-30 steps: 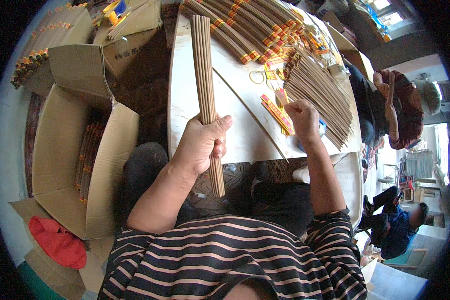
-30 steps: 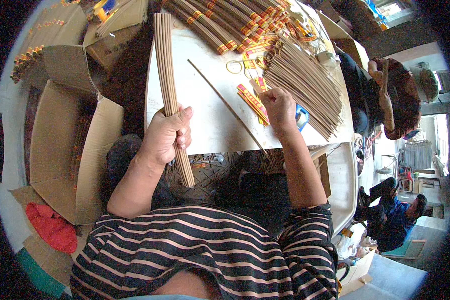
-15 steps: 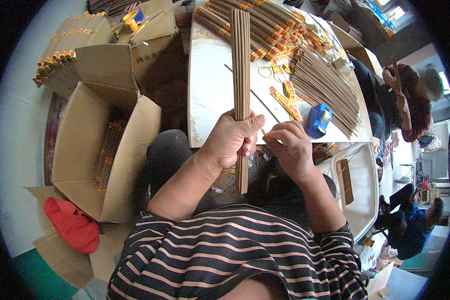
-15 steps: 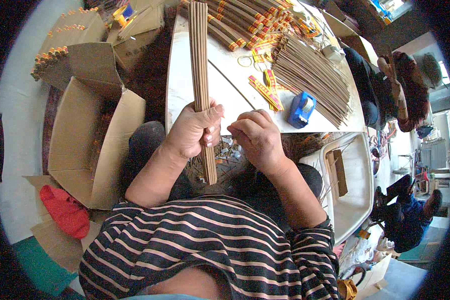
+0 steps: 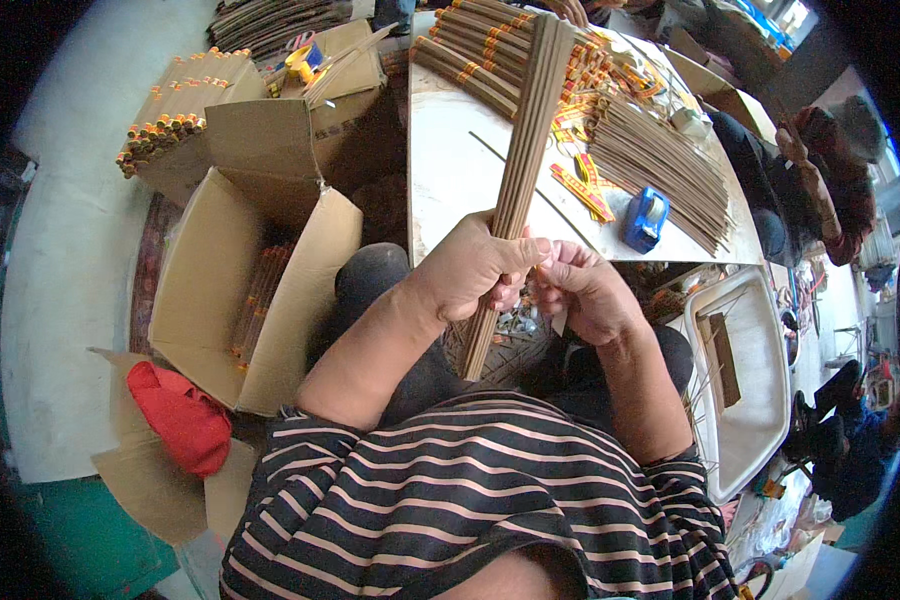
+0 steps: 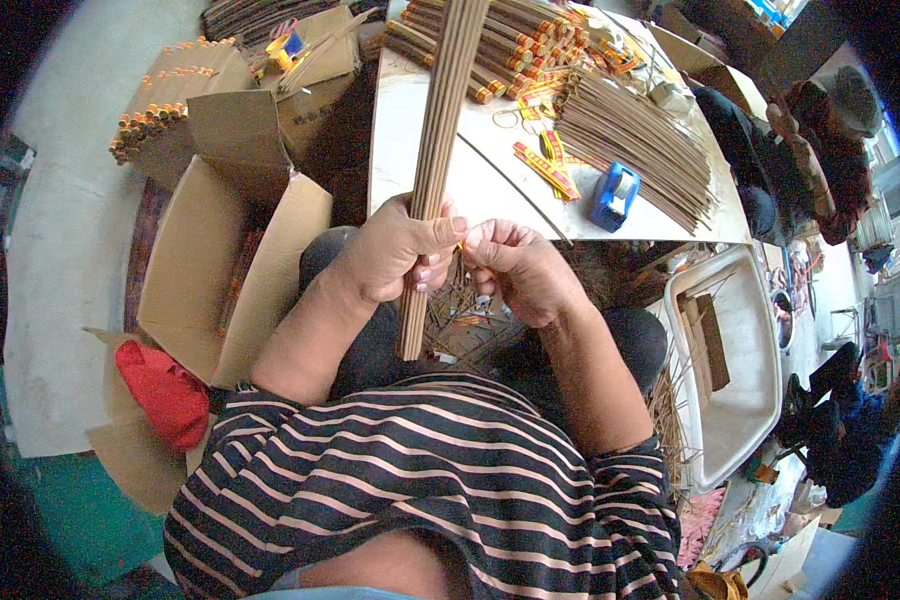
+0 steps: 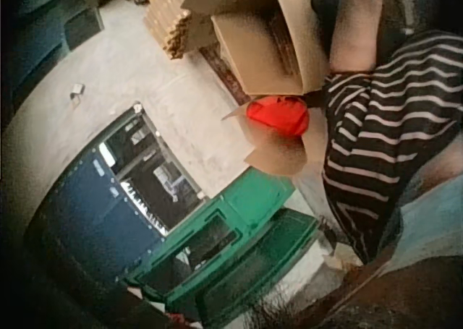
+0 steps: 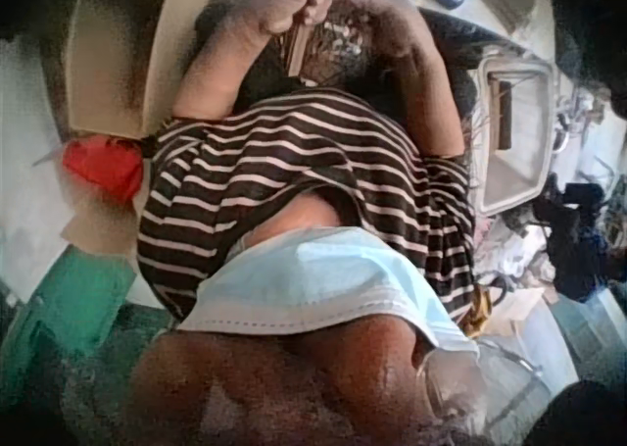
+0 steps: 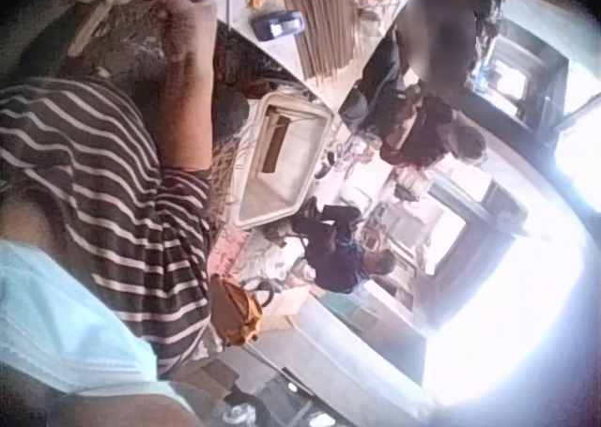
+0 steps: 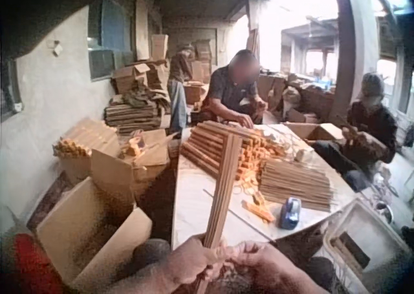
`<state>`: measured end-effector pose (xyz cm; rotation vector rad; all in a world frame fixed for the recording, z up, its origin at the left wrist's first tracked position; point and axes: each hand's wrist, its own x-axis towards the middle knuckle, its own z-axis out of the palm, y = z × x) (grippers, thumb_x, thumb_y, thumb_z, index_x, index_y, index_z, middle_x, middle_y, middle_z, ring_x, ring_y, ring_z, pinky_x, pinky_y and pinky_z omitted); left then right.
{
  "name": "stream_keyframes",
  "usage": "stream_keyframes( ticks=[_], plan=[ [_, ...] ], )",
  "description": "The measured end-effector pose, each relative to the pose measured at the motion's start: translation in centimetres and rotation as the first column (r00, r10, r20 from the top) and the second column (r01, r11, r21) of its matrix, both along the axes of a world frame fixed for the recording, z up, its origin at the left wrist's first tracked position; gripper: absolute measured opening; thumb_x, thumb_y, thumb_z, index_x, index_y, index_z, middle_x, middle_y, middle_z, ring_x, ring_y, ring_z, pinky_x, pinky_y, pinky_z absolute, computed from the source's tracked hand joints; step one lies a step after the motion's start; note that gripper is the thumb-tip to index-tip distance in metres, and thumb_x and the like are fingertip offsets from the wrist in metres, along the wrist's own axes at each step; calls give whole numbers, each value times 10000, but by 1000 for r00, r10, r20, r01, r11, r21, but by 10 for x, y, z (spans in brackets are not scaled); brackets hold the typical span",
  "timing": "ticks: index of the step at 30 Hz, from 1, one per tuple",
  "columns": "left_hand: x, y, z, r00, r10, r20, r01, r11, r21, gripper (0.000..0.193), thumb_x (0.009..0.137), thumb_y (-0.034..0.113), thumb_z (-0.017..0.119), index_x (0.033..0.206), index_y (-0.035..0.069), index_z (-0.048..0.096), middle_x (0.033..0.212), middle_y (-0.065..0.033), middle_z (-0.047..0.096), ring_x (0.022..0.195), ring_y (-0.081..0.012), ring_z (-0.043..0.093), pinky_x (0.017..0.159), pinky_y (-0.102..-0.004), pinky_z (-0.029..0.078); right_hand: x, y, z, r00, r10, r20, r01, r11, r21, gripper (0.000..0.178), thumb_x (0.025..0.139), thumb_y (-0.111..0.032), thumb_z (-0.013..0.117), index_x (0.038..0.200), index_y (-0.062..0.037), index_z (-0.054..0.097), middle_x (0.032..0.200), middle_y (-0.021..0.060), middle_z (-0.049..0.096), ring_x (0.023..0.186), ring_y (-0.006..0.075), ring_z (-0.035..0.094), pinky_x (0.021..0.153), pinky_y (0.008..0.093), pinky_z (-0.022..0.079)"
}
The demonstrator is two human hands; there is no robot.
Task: The person gathers thin wooden sticks, aligns them into bundles, and secures each bundle with a small colored paper band. Bundled sticks are placed into a cardboard box. The person repeats this process multiple times.
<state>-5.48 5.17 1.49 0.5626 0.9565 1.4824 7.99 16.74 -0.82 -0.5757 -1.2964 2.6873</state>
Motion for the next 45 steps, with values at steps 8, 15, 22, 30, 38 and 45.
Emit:
stream_keyframes(
  ticks=[8,15,22,30,38,45],
  plan=[
    [-2,-19,12,970,-55,-236,1,975,-224,165,798,125,645,852,51,508,524,36,430,353,-47,383,311,-194,302,16,-28,31,964,-261,-52,253,835,489,156,835,-172,636,798,-33,579,670,-28,534,535,34,443,480,169,355],
    [17,-18,2,950,-131,-283,54,963,-265,141,759,36,571,895,6,545,540,6,446,360,-44,387,302,-195,313,7,-38,19,956,-282,-84,278,771,574,198,822,-215,658,781,-45,566,660,-9,569,511,18,424,457,160,296],
    [17,-13,-6,942,-194,-275,103,944,-315,73,702,22,534,774,5,534,500,-8,429,348,-79,382,301,-226,311,8,-36,25,953,-299,55,192,734,652,227,802,-203,681,746,-12,574,620,-2,549,508,46,456,454,186,364],
    [17,-10,-9,924,-216,-316,76,913,-401,73,701,35,585,750,18,533,499,-7,435,353,-74,382,297,-227,313,5,-32,15,957,-284,56,192,766,613,214,795,-187,685,723,-24,566,617,-14,543,507,36,438,450,183,335],
    [22,-13,-18,903,-202,-379,44,921,-387,112,679,9,572,781,42,540,527,15,434,388,-51,388,312,-207,300,11,-31,11,958,-263,112,145,784,604,241,779,-192,705,720,-13,556,635,-14,543,532,39,444,469,172,343],
    [35,-36,-22,920,-289,-266,155,888,-432,76,699,34,571,762,46,530,522,18,432,384,-54,381,322,-207,286,28,-53,2,961,-243,128,116,782,612,203,805,-189,678,751,-23,576,640,-8,563,530,35,441,481,165,328]
  ],
)
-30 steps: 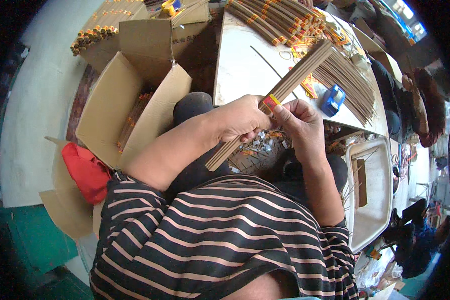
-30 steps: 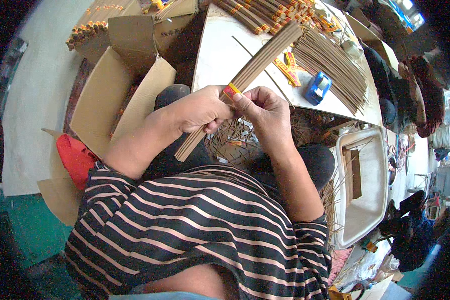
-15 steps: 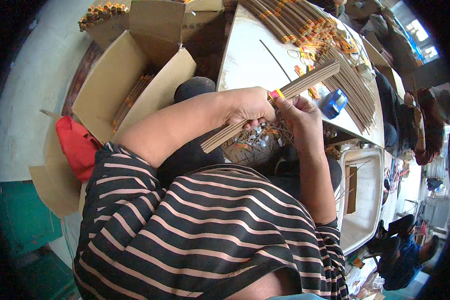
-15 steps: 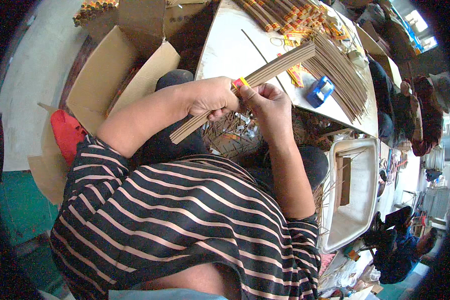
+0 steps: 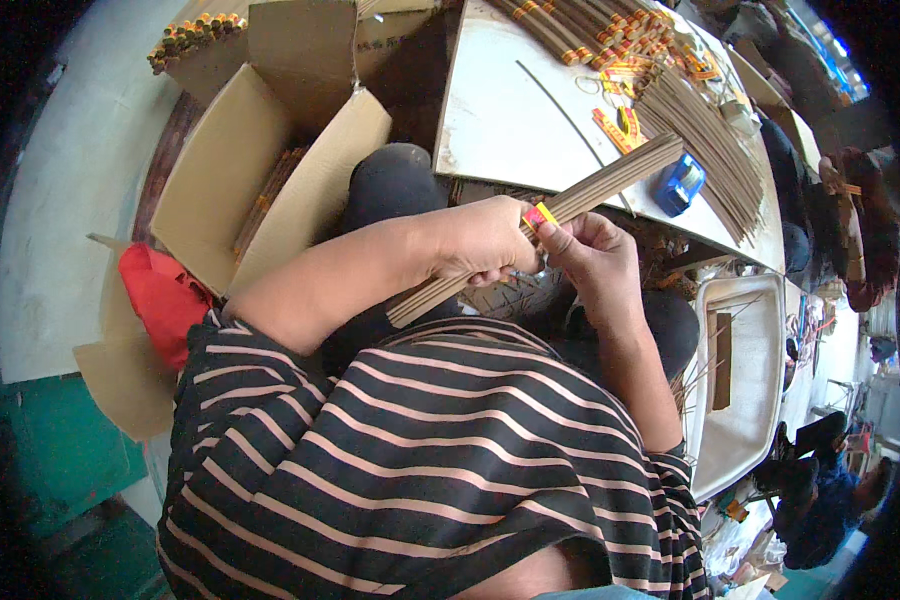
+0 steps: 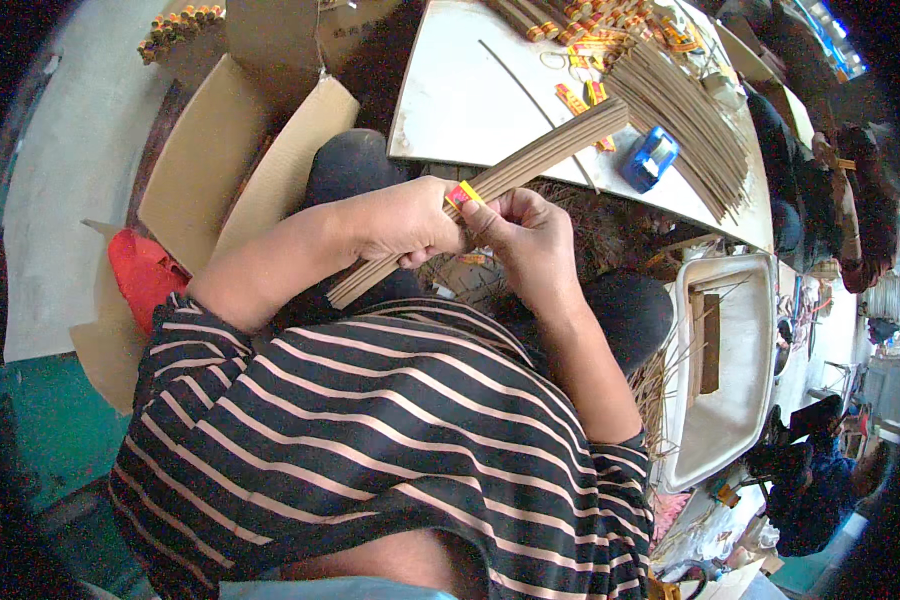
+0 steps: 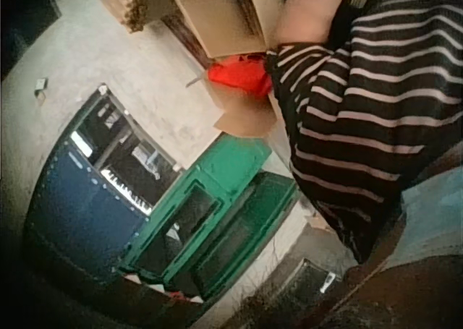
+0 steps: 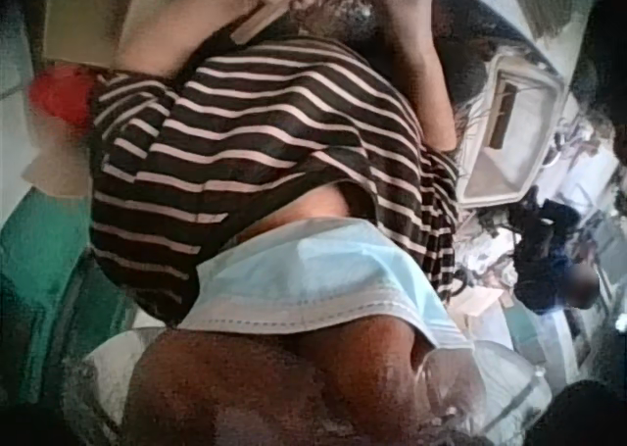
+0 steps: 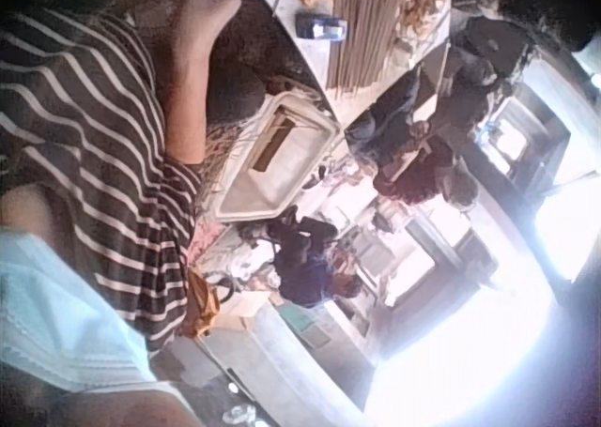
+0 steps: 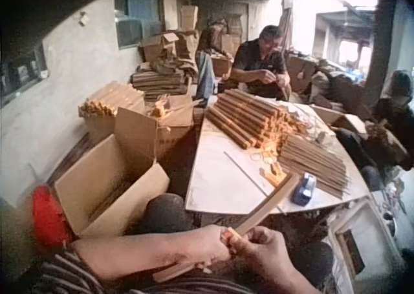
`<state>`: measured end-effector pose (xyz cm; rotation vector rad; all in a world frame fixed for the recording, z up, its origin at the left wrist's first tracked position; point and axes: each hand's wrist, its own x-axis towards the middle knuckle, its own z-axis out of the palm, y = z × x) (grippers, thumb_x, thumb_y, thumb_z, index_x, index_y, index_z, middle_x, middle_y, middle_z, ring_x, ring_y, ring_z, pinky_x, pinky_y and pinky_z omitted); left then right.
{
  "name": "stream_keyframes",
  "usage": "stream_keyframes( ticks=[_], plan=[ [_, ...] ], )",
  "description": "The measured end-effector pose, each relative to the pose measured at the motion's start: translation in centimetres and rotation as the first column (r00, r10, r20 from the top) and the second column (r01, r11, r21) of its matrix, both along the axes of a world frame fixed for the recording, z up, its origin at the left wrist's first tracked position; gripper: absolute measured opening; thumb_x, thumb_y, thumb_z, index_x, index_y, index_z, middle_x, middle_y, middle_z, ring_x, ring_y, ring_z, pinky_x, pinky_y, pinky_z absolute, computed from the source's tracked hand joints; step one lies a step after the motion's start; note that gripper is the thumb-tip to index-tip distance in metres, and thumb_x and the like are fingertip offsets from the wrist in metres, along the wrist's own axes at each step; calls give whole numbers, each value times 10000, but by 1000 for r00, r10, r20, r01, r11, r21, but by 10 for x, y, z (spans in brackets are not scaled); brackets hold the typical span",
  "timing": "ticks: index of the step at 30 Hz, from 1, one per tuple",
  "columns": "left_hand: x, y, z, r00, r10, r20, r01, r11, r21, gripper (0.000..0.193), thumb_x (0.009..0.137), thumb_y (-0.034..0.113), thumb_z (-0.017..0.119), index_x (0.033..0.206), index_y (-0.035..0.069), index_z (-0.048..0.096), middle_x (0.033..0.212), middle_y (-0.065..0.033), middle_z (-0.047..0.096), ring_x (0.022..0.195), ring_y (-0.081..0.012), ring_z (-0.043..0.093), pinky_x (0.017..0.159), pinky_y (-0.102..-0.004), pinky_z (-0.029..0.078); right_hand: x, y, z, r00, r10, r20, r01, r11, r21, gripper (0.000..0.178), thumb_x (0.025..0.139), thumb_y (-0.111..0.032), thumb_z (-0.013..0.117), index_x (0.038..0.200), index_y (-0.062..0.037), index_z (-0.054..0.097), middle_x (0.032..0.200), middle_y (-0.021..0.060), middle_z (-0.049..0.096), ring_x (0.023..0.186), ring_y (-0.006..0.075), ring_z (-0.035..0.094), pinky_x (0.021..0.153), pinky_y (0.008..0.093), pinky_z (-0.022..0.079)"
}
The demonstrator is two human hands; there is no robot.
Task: The person gathers thin wooden sticks, aligns them into bundles, and secures each bundle with a small colored paper band. Bundled sticks are placed into a cardboard box. The person repeats this process multiple times.
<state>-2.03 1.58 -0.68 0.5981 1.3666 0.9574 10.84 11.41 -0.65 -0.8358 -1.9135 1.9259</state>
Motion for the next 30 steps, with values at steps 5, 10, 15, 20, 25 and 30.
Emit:
stream_keyframes(
  ticks=[5,10,15,20,25,30],
  plan=[
    [-1,4,-1,999,-7,-31,8,999,32,73,696,37,565,758,16,533,509,-10,435,377,-77,396,318,-215,310,-2,4,-1,1000,-7,24,7,1000,-16,214,799,-185,683,723,-25,564,634,6,572,514,42,447,469,178,334],
    [-3,8,-1,999,15,42,-16,1000,8,92,707,32,579,791,30,542,524,0,432,376,-65,375,317,-205,303,-5,7,1,998,-1,58,2,1000,-4,208,789,-158,694,732,-2,569,652,16,569,556,58,479,512,185,381],
    [-3,10,-7,1000,6,31,-5,1000,-27,99,702,28,578,792,30,539,517,-5,436,363,-68,373,307,-210,302,-4,5,0,999,-27,24,28,999,-44,197,794,-155,689,734,-7,575,655,0,562,552,48,461,506,177,363],
    [-1,5,0,999,-3,54,2,1000,19,105,691,26,565,792,26,536,508,-14,441,358,-75,389,296,-217,305,0,1,-4,998,-58,4,58,997,-51,204,803,-171,682,728,-11,579,632,-25,533,534,38,425,480,177,330],
    [6,2,-1,999,29,-36,-29,1000,-7,121,690,11,551,808,22,525,518,-1,435,370,-67,371,314,-211,300,5,-6,-10,997,-78,1,78,997,21,231,808,-189,679,699,-23,561,620,-23,531,532,30,425,465,171,332],
    [10,-5,0,999,38,13,-37,998,-40,105,695,8,549,795,25,521,514,3,428,372,-68,373,312,-213,287,9,-14,-8,997,-80,-13,79,996,-31,222,815,-181,672,716,-19,558,643,-20,542,550,27,438,482,165,352]
  ],
)
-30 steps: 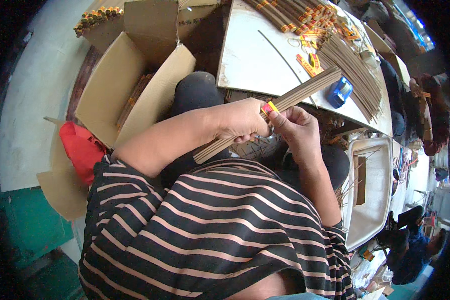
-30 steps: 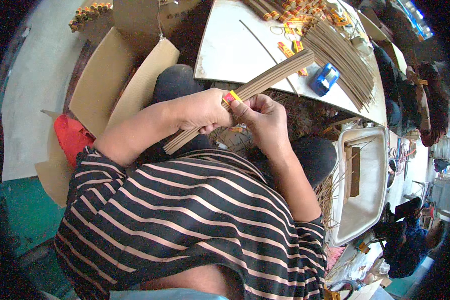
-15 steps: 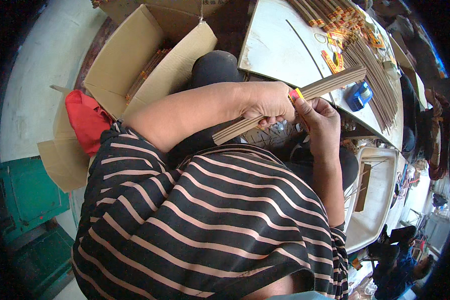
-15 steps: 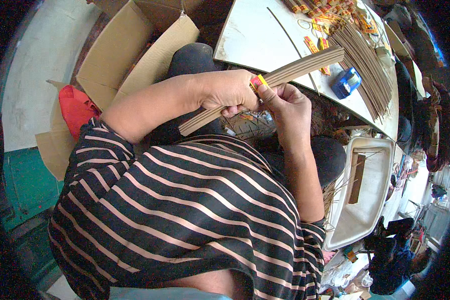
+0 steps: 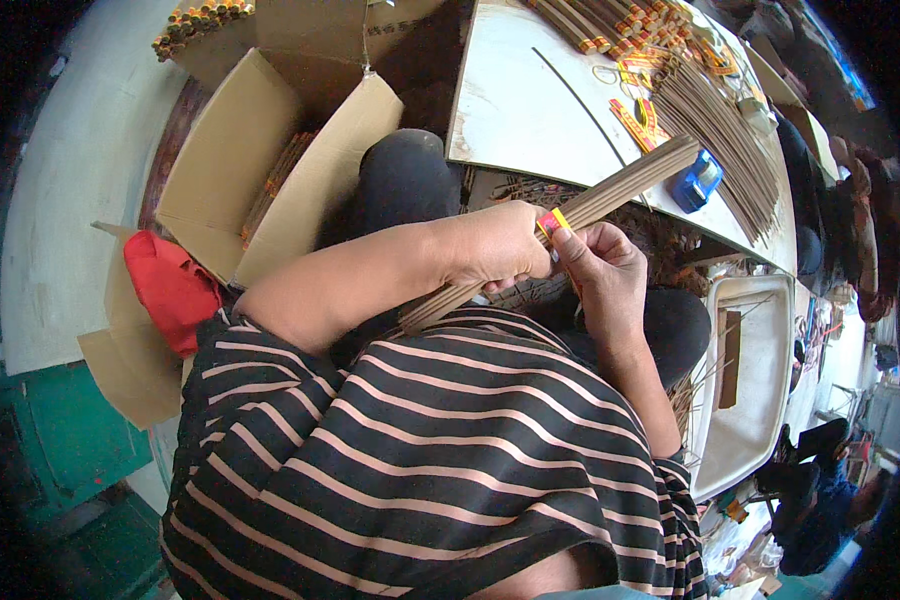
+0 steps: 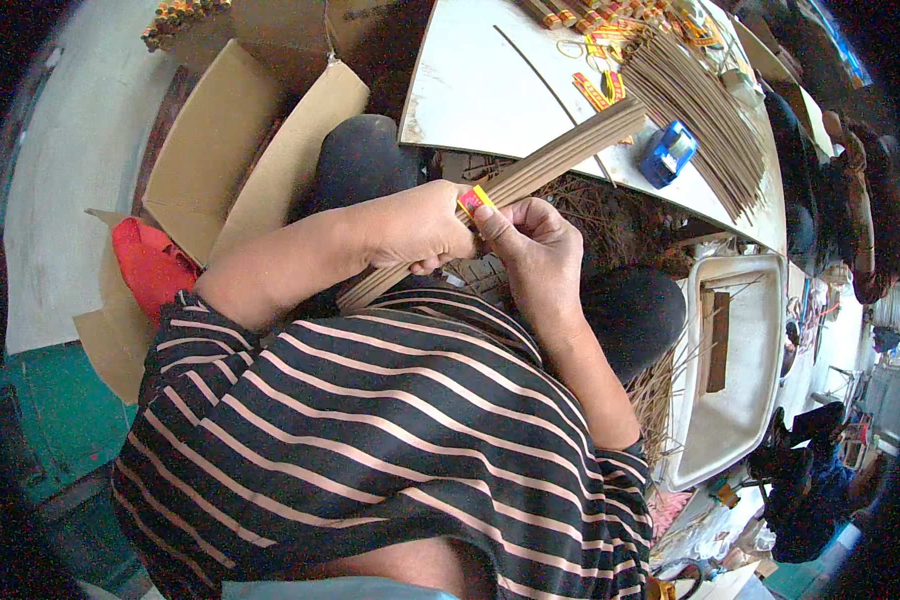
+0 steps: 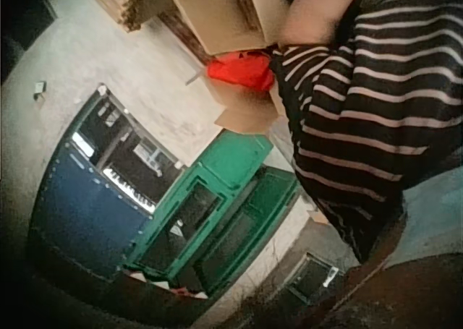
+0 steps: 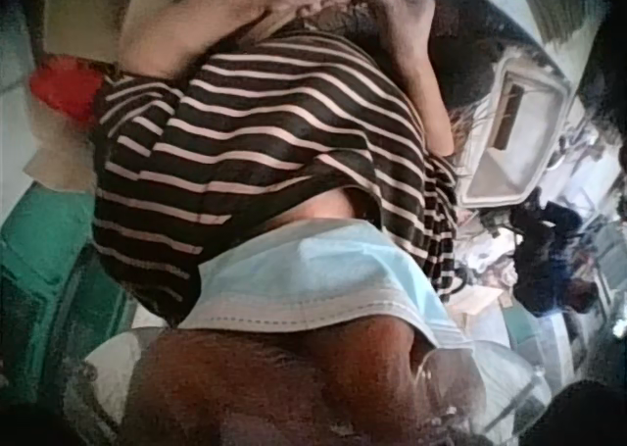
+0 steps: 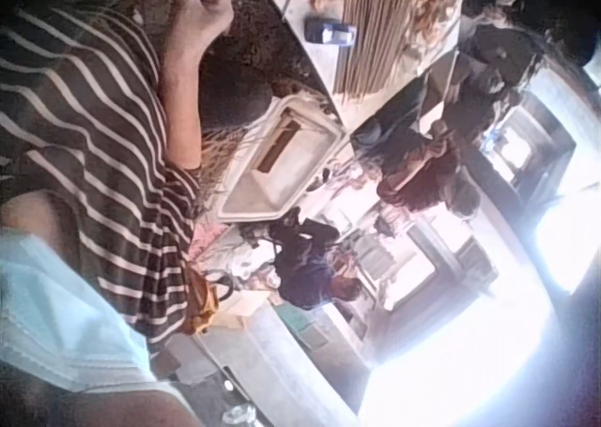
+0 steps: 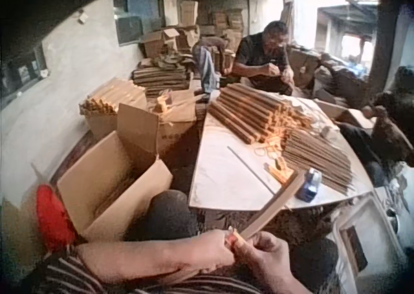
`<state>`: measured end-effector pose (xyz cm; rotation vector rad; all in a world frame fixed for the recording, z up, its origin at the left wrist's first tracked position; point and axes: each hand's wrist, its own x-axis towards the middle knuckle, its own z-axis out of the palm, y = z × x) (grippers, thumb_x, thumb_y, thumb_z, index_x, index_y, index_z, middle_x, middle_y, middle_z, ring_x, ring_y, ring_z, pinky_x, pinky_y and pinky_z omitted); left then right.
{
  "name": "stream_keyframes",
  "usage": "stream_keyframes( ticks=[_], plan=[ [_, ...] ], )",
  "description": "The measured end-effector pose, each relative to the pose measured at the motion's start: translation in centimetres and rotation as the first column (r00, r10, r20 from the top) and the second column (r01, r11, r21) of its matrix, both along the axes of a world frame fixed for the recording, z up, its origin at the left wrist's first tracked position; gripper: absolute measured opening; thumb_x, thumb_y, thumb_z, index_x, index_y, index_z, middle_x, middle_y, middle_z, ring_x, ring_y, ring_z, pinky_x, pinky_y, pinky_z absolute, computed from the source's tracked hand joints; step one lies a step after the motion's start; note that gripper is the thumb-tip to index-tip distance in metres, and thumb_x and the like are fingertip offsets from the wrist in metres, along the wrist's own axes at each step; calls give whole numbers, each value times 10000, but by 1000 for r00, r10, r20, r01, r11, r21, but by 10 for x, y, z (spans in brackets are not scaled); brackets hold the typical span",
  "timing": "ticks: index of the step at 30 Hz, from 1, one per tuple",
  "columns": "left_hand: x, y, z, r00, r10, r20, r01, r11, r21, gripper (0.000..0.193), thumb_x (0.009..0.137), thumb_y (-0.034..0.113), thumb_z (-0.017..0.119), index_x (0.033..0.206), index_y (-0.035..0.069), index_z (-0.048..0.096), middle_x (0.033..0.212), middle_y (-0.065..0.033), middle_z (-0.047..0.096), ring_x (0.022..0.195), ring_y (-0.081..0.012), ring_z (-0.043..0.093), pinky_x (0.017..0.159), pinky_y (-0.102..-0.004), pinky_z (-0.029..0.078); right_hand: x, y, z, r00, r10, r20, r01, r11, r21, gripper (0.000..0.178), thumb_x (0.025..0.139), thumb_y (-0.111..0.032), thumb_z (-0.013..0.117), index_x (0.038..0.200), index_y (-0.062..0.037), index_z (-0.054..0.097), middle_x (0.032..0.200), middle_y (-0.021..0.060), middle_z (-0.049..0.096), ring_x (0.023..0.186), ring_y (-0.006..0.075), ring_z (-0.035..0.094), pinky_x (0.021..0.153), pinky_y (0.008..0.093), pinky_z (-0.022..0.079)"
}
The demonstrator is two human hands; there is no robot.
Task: The person gathers thin wooden sticks, aligns them into bundles, and secures each bundle with a small colored paper band. Bundled sticks are placed into a cardboard box. The person repeats this process multiple times.
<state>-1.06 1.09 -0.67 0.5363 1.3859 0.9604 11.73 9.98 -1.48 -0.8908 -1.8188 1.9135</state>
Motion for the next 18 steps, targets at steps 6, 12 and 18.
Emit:
stream_keyframes(
  ticks=[6,12,18],
  plan=[
    [9,-3,6,996,16,-89,-17,1000,-3,98,717,41,575,792,25,514,517,8,432,381,-68,394,317,-219,305,4,-3,2,999,1,-37,-2,1000,-14,223,812,-192,674,693,-51,550,591,-32,518,494,21,402,439,172,293],
    [17,-10,9,990,29,-139,-29,1000,-1,333,737,90,600,1008,-5,432,620,0,462,424,-57,410,352,-203,330,10,-5,0,994,26,-110,-38,993,-111,196,820,-180,662,734,-47,548,606,-31,529,496,20,406,434,166,290],
    [15,-20,9,995,25,100,-40,989,146,369,891,277,469,1130,4,401,676,-4,457,480,-32,406,399,-157,333,15,-1,5,994,49,-97,-63,987,-146,171,832,-130,642,759,-10,545,684,-9,564,609,41,486,538,180,417]
  ],
)
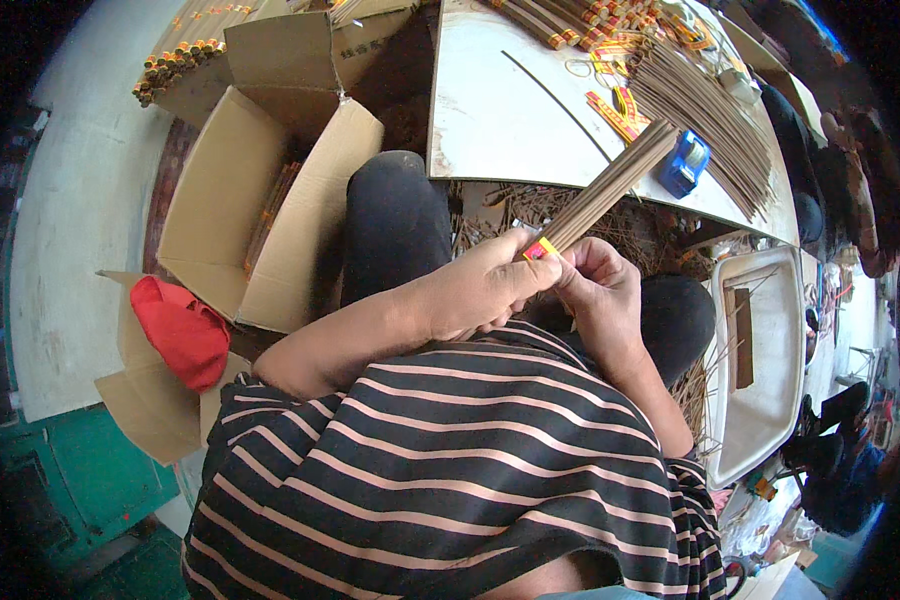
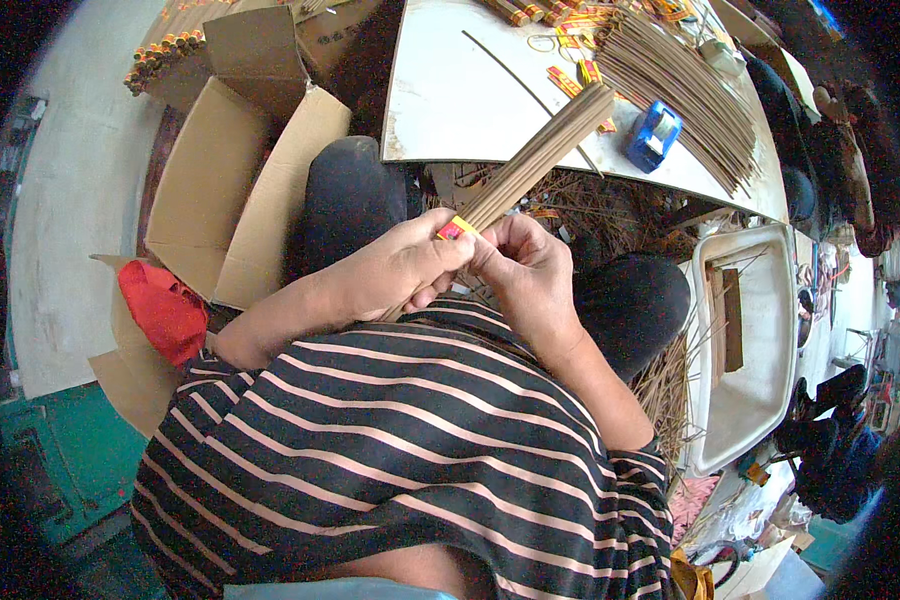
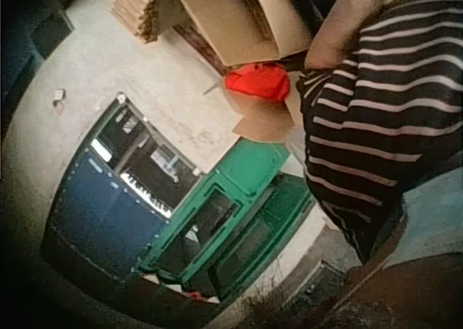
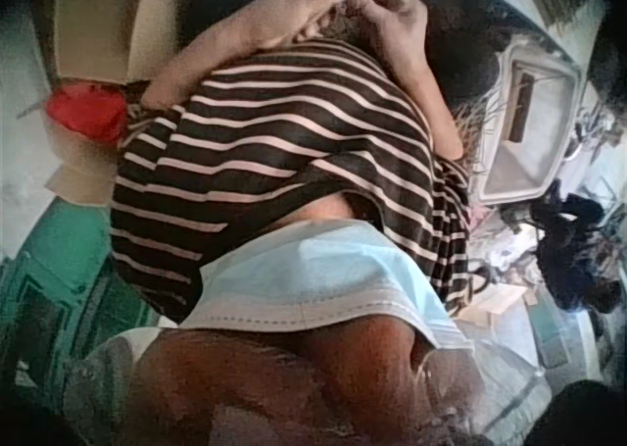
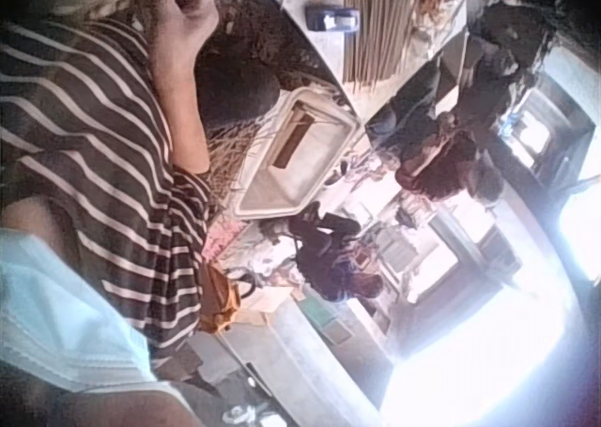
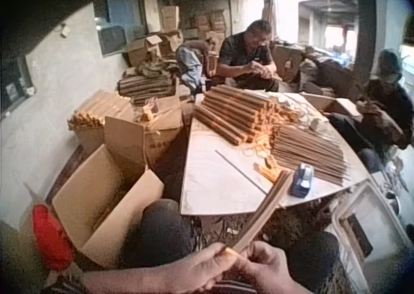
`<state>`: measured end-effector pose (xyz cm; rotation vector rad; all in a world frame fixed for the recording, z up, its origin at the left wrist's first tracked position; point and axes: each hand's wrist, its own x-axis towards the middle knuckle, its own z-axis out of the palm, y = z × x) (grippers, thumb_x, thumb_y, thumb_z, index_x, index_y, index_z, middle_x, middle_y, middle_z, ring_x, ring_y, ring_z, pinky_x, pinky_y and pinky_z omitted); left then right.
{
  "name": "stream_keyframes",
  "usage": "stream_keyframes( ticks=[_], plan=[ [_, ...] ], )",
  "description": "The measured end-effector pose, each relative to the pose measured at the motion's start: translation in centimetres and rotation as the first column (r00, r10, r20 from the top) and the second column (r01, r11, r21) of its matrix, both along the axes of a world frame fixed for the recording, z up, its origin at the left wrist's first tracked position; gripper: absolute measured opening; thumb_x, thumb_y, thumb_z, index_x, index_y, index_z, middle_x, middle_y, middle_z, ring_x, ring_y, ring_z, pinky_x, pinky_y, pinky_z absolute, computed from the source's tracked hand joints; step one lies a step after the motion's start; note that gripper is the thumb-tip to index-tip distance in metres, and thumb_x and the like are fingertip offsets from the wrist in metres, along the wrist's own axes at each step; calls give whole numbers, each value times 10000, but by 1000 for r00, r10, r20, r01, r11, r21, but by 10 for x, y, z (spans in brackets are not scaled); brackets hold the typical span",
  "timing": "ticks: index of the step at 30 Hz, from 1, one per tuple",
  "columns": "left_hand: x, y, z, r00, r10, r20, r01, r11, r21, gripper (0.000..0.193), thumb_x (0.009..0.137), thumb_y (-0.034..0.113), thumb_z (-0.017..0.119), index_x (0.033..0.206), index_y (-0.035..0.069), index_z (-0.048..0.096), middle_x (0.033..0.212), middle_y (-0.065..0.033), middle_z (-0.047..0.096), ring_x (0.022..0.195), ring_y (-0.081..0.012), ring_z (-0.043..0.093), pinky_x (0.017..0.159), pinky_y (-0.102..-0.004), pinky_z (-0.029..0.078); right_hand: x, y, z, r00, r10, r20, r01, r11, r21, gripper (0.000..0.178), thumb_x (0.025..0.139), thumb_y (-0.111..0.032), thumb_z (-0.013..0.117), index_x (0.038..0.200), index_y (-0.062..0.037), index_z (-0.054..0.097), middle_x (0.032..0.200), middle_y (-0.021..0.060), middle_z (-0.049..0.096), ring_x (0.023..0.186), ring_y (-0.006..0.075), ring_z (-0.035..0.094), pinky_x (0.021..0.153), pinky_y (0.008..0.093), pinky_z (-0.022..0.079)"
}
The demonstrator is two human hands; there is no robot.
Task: The person gathers thin wooden sticks, aligns them into bundles, and secures each bundle with a small colored paper band. Bundled sticks are placed into a cardboard box. The person repeats this process multiple times.
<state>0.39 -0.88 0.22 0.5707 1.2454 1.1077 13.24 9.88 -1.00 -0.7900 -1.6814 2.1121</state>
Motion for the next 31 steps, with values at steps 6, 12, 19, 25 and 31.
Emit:
stream_keyframes(
  ticks=[6,12,19,25,31],
  plan=[
    [2,-4,-9,1000,25,-11,-24,996,82,379,967,405,274,1018,64,431,660,6,435,466,-23,383,397,-136,339,1,1,5,998,54,14,-54,999,7,196,835,-163,645,740,-21,548,681,-17,547,604,39,463,537,177,400],
    [2,-5,-7,993,52,104,-58,997,51,357,972,389,261,999,76,430,643,0,447,460,-34,394,405,-145,362,1,3,2,997,66,35,-68,996,60,202,816,-179,664,746,-31,544,638,-16,539,542,38,443,468,170,343],
    [2,-5,-1,997,49,58,-52,997,51,348,971,387,260,962,79,422,640,-7,462,457,-49,410,407,-157,364,2,7,3,992,91,90,-99,991,87,219,792,-177,690,741,-29,538,656,-12,538,575,51,461,516,179,395],
    [4,-7,1,990,80,-112,-69,993,99,356,970,387,270,947,66,420,621,1,454,469,-49,413,411,-167,339,-8,7,-7,997,-65,-48,72,985,156,325,710,-200,769,737,-62,477,751,4,524,683,62,467,578,193,405],
    [9,-7,1,937,114,-330,-72,988,136,350,973,346,292,1049,55,472,631,-19,465,527,-87,442,480,-191,393,-1,11,6,972,92,216,-107,992,62,306,727,-216,754,850,-11,563,735,23,562,642,61,470,543,180,391]
  ],
)
